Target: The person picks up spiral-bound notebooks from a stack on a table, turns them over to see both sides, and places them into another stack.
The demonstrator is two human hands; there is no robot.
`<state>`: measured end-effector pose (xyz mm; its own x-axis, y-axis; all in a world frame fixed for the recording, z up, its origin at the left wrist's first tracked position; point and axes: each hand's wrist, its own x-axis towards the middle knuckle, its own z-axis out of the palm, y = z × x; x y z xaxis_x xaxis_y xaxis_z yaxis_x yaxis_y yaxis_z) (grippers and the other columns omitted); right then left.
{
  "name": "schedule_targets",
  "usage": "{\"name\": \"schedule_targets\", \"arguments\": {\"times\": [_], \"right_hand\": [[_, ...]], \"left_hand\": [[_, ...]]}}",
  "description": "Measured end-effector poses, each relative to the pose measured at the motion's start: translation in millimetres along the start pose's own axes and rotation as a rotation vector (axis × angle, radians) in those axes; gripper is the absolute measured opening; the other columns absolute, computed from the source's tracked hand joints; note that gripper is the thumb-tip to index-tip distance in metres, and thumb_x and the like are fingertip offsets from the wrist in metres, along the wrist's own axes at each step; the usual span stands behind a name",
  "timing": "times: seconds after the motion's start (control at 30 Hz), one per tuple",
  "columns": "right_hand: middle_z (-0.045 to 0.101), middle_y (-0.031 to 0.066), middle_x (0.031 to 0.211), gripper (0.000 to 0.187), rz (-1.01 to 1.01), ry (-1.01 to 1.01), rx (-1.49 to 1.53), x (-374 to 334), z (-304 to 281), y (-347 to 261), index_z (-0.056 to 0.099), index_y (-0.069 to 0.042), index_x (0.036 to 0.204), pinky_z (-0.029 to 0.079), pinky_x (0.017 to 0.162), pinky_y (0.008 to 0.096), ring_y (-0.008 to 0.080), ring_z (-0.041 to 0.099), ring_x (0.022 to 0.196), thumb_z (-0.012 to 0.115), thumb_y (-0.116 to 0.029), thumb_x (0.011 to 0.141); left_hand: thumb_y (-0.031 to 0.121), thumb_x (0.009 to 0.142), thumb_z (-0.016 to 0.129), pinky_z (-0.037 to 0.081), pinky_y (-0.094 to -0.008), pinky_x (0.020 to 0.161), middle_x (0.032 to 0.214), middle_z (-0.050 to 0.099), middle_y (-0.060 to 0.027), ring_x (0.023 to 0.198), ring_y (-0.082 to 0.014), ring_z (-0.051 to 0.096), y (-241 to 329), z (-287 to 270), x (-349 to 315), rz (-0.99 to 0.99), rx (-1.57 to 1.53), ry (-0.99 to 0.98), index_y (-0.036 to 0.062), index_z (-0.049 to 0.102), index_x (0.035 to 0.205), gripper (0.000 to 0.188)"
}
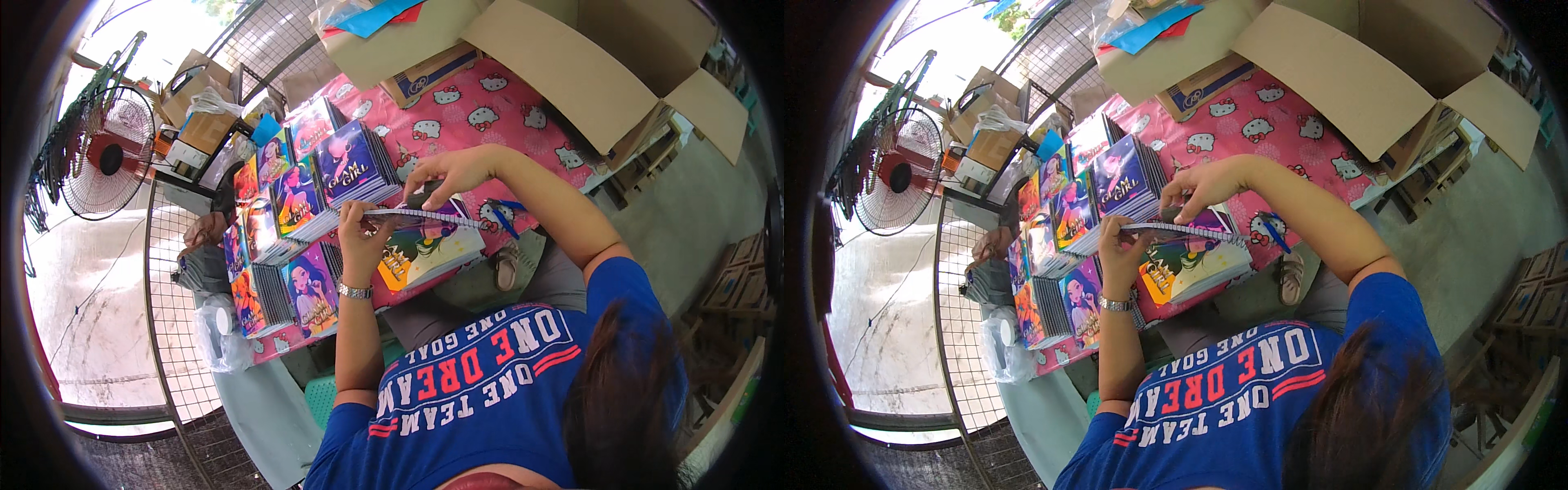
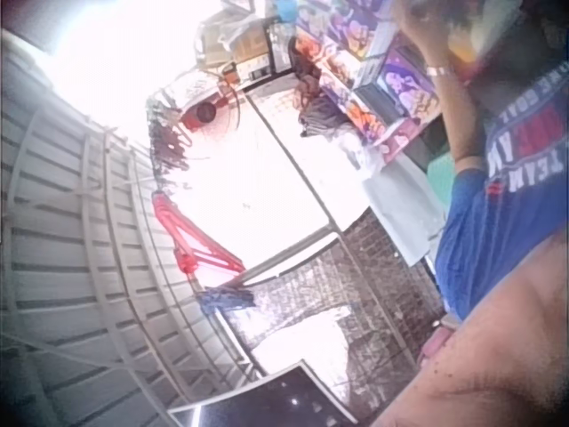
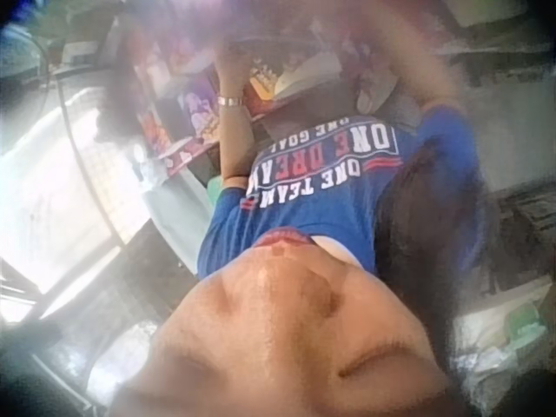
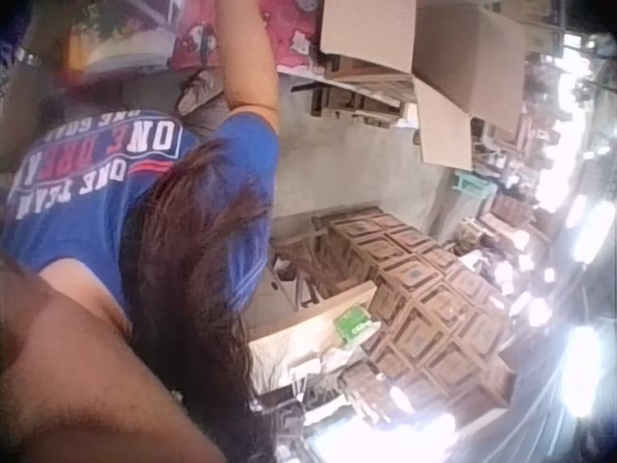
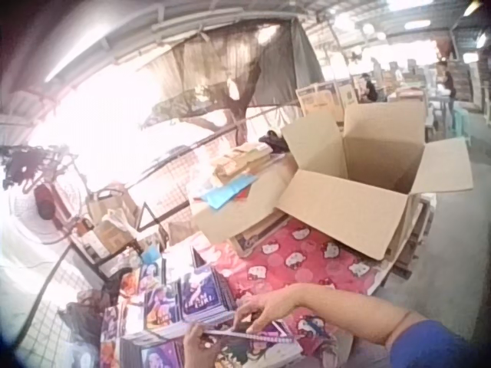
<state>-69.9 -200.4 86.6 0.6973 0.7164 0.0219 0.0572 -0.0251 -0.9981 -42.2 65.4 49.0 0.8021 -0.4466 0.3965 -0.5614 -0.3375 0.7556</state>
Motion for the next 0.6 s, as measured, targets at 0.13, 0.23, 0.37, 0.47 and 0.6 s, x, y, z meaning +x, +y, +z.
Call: {"name": "schedule_targets", "arguments": {"times": [0.13,0.23,0.37,0.47,0.6], "right_hand": [[0.059,0.0031,0.119,0.046,-0.131,0.026,0.189,3.1,3.4,0.7,0.062,-0.009,0.124,0.041,0.098,0.0307,0.0138,0.055,0.112,0.072,-0.033,0.085],[0.059,0.0003,0.112,0.042,-0.09,0.102,-0.179,11.4,-6.0,4.4,0.064,-0.011,0.119,0.042,0.09,0.0276,0.0122,0.055,0.102,0.072,-0.034,0.085],[0.06,-0.0022,0.107,0.039,0.038,0.066,-0.157,17.2,-8.7,7.2,0.064,-0.011,0.118,0.043,0.084,0.0271,0.0085,0.053,0.097,0.07,-0.033,0.087],[0.06,-0.0013,0.106,0.04,-0.107,0.05,0.419,16.3,0.6,1.3,0.062,-0.009,0.119,0.045,0.084,0.0271,0.0088,0.055,0.098,0.07,-0.033,0.088],[0.059,0.0006,0.116,0.044,0.162,0.059,-0.388,27.5,-12.2,2.7,0.058,-0.008,0.122,0.047,0.09,0.0279,0.0107,0.058,0.104,0.07,-0.033,0.088]], "left_hand": [[0.002,0.068,0.083,0.047,-0.0245,0.062,0.089,0.052,-0.0032,0.073,-0.0104,0.057,-1.3,-1.7,2.0,0.022,0.086,-0.007,0.0011,0.06,0.09,0.031],[0.002,0.069,0.082,0.048,-0.0247,0.063,0.088,0.053,-0.003,0.072,-0.0103,0.058,6.1,-0.5,1.3,0.007,0.039,-0.022,0.0002,0.06,0.09,0.031],[0.001,0.069,0.081,0.048,-0.0246,0.063,0.09,0.054,-0.0035,0.071,-0.0107,0.058,1.4,-1.3,5.4,0.008,-0.012,-0.027,-0.0009,0.061,0.092,0.031],[0.0,0.07,0.08,0.048,-0.0242,0.064,0.09,0.054,-0.0038,0.071,-0.0106,0.058,-4.5,-3.6,7.2,-0.002,-0.044,-0.053,-0.0013,0.061,0.093,0.03],[-0.001,0.072,0.079,0.048,-0.0238,0.066,0.093,0.054,-0.0035,0.073,-0.0101,0.058,-4.2,-3.6,11.0,-0.019,-0.089,-0.122,-0.0012,0.062,0.094,0.028]]}}
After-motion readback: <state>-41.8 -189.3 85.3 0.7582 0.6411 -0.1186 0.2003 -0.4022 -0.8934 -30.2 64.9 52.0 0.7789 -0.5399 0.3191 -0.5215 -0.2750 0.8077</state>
